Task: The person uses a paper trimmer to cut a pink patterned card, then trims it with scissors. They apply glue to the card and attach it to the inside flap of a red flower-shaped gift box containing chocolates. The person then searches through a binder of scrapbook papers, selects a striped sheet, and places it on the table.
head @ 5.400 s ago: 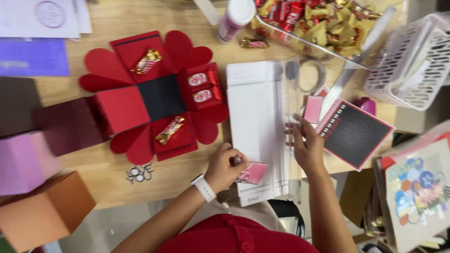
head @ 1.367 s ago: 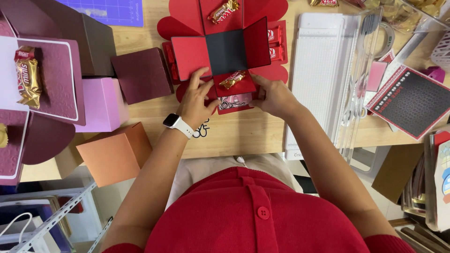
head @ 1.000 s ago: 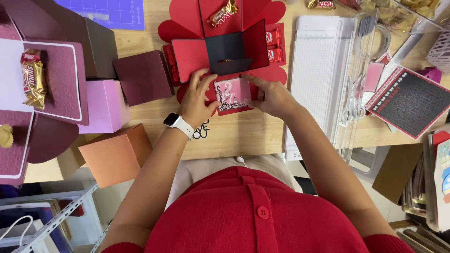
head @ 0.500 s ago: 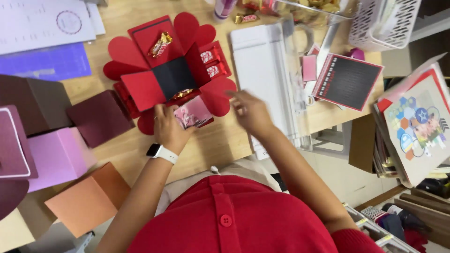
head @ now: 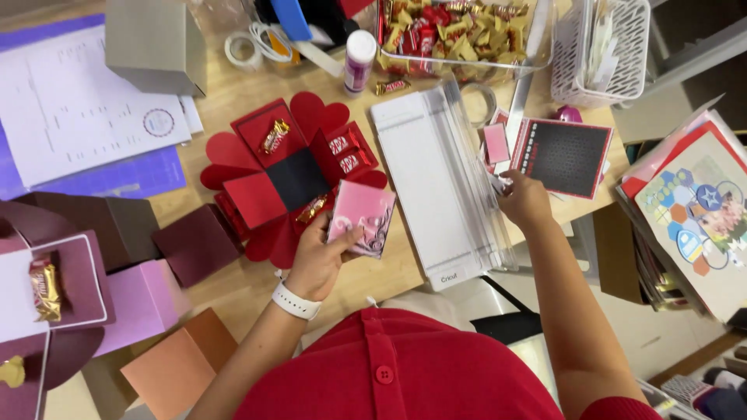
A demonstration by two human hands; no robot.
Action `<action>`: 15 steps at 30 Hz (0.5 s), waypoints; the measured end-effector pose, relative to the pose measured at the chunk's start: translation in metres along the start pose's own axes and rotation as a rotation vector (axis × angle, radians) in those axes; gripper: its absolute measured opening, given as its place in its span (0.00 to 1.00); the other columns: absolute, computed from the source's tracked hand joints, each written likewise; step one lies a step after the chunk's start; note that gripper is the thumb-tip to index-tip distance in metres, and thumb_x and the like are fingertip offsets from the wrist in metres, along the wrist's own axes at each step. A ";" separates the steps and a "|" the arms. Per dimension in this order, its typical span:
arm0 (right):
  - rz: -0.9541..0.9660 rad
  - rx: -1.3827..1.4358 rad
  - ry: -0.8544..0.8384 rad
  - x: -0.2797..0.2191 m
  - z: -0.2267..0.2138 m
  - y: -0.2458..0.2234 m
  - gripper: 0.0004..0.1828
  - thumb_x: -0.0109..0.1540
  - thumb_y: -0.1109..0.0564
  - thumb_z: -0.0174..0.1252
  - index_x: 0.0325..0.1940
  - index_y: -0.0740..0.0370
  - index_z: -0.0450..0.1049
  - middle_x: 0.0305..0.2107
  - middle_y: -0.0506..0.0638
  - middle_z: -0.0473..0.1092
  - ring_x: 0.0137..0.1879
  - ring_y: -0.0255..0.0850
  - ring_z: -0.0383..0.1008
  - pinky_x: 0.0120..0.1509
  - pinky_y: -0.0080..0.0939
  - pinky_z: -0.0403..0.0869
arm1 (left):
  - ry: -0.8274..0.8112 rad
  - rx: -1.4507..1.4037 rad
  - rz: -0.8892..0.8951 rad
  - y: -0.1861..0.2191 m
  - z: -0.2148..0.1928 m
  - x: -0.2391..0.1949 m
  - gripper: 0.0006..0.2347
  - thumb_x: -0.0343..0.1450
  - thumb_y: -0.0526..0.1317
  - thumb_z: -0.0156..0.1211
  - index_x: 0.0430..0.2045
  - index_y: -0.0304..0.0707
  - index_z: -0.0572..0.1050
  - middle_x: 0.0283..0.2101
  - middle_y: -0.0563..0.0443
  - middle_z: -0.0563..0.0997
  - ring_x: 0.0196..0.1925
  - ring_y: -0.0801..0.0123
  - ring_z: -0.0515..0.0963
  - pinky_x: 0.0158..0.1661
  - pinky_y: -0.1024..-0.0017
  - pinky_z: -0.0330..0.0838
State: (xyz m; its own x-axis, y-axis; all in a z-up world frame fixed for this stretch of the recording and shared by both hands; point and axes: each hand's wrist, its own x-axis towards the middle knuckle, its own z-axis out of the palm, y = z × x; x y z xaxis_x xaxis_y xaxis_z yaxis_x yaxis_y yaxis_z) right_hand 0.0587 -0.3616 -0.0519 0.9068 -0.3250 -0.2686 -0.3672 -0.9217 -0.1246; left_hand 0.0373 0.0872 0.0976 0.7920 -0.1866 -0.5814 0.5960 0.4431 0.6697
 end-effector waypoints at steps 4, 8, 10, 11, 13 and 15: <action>-0.033 -0.069 -0.060 -0.003 -0.028 -0.006 0.28 0.53 0.50 0.68 0.58 0.43 0.78 0.34 0.47 0.81 0.47 0.50 0.83 0.55 0.53 0.79 | 0.051 -0.070 0.062 0.012 0.020 0.016 0.13 0.68 0.34 0.69 0.43 0.39 0.71 0.35 0.50 0.78 0.34 0.61 0.86 0.32 0.65 0.85; 0.000 0.072 -0.015 -0.034 -0.076 -0.004 0.29 0.54 0.50 0.67 0.58 0.63 0.78 0.37 0.64 0.80 0.51 0.63 0.79 0.58 0.63 0.75 | 0.093 -0.166 0.098 0.021 0.024 0.015 0.20 0.63 0.27 0.71 0.46 0.38 0.69 0.38 0.48 0.79 0.36 0.60 0.86 0.35 0.66 0.85; 0.071 0.136 0.036 -0.057 -0.096 -0.024 0.31 0.55 0.48 0.65 0.60 0.63 0.76 0.37 0.64 0.79 0.51 0.64 0.78 0.57 0.64 0.74 | 0.101 -0.201 0.110 0.023 0.028 0.017 0.22 0.62 0.26 0.72 0.47 0.38 0.68 0.39 0.48 0.79 0.36 0.60 0.86 0.35 0.66 0.86; -0.002 0.563 -0.002 -0.077 -0.100 -0.045 0.29 0.57 0.53 0.66 0.60 0.65 0.71 0.32 0.63 0.76 0.41 0.55 0.76 0.45 0.52 0.72 | 0.094 -0.206 0.104 0.020 0.030 0.018 0.22 0.62 0.26 0.72 0.47 0.39 0.69 0.38 0.48 0.80 0.36 0.60 0.86 0.35 0.65 0.86; -0.082 0.995 -0.031 -0.110 -0.083 -0.081 0.29 0.58 0.57 0.68 0.60 0.68 0.66 0.28 0.63 0.73 0.30 0.46 0.72 0.32 0.39 0.69 | 0.079 -0.209 0.100 0.021 0.037 0.016 0.22 0.62 0.27 0.73 0.47 0.40 0.69 0.38 0.48 0.80 0.36 0.59 0.86 0.36 0.65 0.86; -0.174 1.425 -0.259 -0.134 -0.038 -0.112 0.33 0.48 0.50 0.78 0.51 0.66 0.72 0.21 0.52 0.73 0.25 0.36 0.72 0.28 0.30 0.69 | 0.050 -0.182 0.108 0.027 0.051 0.012 0.21 0.63 0.26 0.71 0.47 0.38 0.69 0.39 0.47 0.81 0.37 0.61 0.86 0.37 0.66 0.86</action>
State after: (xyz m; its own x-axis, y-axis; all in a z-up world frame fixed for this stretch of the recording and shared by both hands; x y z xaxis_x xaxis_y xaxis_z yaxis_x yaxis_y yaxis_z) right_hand -0.0140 -0.2229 0.0348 0.9549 -0.0452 -0.2935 -0.2885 0.0923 -0.9530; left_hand 0.0696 0.0521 0.1323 0.8395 -0.0878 -0.5363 0.4710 0.6098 0.6374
